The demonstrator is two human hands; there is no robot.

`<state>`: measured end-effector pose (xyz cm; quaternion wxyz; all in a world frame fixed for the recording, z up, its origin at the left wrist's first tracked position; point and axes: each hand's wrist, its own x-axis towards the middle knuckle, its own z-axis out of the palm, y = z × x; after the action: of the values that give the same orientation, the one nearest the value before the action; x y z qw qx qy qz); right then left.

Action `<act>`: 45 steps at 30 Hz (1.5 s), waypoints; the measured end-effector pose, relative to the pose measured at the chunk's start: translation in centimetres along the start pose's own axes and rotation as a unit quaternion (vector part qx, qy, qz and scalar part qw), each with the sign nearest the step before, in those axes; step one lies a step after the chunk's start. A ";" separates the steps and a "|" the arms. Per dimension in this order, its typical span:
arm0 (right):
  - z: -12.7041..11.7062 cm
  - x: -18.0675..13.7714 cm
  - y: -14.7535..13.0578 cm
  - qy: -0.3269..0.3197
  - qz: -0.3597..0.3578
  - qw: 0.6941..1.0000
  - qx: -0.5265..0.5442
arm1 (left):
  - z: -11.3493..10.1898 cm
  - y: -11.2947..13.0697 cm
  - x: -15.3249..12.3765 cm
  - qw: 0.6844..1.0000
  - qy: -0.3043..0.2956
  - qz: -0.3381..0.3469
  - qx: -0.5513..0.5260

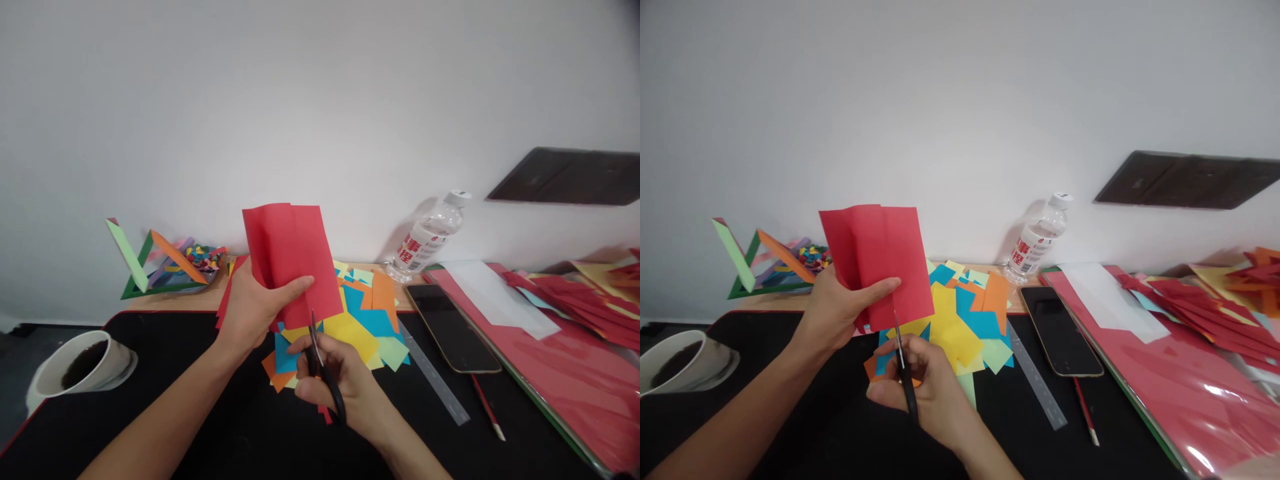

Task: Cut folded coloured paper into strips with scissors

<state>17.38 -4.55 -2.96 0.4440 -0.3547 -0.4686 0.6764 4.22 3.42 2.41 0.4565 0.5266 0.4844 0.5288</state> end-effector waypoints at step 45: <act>0.6 0.2 0.4 0.026 0.009 1.000 -0.008 | 0.2 0.8 -0.4 0.996 -0.011 -0.028 -0.079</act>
<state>16.66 -4.60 -3.17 0.4474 -0.3801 -0.4584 0.6673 4.50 2.93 3.10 0.5165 0.4806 0.4508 0.5468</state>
